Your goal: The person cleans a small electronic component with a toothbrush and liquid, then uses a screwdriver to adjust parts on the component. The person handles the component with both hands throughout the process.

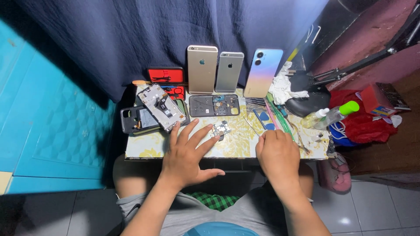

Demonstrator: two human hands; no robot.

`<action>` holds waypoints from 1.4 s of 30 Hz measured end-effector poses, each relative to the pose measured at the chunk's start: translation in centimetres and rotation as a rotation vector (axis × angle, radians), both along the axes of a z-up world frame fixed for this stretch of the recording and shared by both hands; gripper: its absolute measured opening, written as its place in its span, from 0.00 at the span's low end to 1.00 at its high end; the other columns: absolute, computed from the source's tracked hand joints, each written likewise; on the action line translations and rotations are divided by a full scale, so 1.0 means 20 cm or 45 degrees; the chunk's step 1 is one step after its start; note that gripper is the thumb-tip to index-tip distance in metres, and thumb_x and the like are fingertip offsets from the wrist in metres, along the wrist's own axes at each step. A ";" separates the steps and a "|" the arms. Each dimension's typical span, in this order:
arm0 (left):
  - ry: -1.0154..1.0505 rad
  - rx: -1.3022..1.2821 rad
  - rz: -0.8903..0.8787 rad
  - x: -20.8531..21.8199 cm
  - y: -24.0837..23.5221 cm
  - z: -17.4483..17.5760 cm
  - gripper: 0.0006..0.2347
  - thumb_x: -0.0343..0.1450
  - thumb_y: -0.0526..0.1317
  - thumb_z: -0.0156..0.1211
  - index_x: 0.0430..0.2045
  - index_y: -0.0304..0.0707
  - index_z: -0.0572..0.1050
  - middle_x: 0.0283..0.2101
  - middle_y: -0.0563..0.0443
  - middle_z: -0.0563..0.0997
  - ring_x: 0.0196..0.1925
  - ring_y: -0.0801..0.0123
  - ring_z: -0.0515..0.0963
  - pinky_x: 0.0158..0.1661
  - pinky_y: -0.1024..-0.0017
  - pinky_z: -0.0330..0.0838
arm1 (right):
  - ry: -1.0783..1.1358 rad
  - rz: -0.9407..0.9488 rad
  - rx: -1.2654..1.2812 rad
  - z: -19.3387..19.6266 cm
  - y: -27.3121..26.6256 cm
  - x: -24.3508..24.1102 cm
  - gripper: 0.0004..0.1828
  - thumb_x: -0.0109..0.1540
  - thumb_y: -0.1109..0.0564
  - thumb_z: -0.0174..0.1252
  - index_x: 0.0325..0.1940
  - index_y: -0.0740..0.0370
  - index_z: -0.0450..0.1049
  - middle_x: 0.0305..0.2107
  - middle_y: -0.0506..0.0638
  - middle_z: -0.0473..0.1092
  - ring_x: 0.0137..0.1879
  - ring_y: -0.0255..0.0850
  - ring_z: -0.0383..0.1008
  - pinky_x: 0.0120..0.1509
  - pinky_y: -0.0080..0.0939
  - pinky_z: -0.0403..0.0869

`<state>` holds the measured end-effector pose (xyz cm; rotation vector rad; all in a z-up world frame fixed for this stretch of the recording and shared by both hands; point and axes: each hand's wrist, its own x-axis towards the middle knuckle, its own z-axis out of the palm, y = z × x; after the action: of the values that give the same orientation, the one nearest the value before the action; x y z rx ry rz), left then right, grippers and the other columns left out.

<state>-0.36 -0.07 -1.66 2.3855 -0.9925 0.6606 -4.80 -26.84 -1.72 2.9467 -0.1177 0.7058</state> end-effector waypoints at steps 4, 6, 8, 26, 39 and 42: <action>-0.102 -0.247 0.036 -0.13 -0.08 0.18 0.22 0.70 0.63 0.57 0.44 0.48 0.80 0.53 0.54 0.81 0.58 0.52 0.77 0.53 0.54 0.62 | 0.182 -0.078 0.224 0.06 0.01 -0.06 0.08 0.66 0.53 0.55 0.34 0.57 0.71 0.27 0.52 0.71 0.37 0.56 0.72 0.35 0.58 0.69; 0.198 -0.606 -0.020 -0.23 -0.15 0.25 0.14 0.72 0.50 0.60 0.40 0.40 0.79 0.38 0.49 0.82 0.37 0.59 0.80 0.38 0.65 0.68 | 0.218 -0.041 0.553 0.12 0.02 -0.10 0.06 0.67 0.54 0.55 0.39 0.57 0.73 0.31 0.53 0.74 0.41 0.55 0.73 0.44 0.55 0.70; 0.713 -0.754 -0.011 -0.32 -0.23 0.17 0.13 0.71 0.47 0.61 0.43 0.41 0.82 0.37 0.52 0.84 0.32 0.70 0.78 0.35 0.73 0.72 | 0.159 -0.012 0.727 0.13 0.03 -0.17 0.06 0.67 0.55 0.55 0.41 0.58 0.74 0.35 0.51 0.76 0.44 0.51 0.74 0.48 0.51 0.70; 1.265 -1.704 0.106 -0.56 -0.27 0.08 0.11 0.73 0.38 0.53 0.29 0.27 0.81 0.31 0.41 0.85 0.23 0.65 0.83 0.27 0.73 0.76 | -0.477 1.289 0.008 0.36 0.10 -0.30 0.07 0.65 0.61 0.60 0.47 0.63 0.78 0.37 0.48 0.76 0.37 0.38 0.74 0.37 0.39 0.72; 1.085 -1.578 0.174 -0.53 -0.20 -0.11 0.14 0.68 0.44 0.64 0.21 0.30 0.87 0.23 0.42 0.93 0.21 0.67 0.91 0.27 0.74 0.91 | -0.514 0.969 0.837 0.21 0.28 -0.25 0.14 0.61 0.45 0.60 0.22 0.49 0.77 0.18 0.37 0.74 0.25 0.31 0.72 0.37 0.30 0.71; 0.735 -1.269 0.269 -0.47 -0.18 -0.03 0.16 0.69 0.48 0.61 0.15 0.43 0.88 0.21 0.58 0.91 0.18 0.76 0.89 0.24 0.82 0.85 | 0.803 0.128 2.056 -0.27 0.19 -0.36 0.09 0.57 0.55 0.72 0.28 0.63 0.90 0.24 0.49 0.87 0.28 0.33 0.81 0.35 0.32 0.76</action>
<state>-9.81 -3.64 -2.35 1.6073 -0.0838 0.3532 -12.06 -22.94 -7.20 4.4099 -0.7951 -0.8672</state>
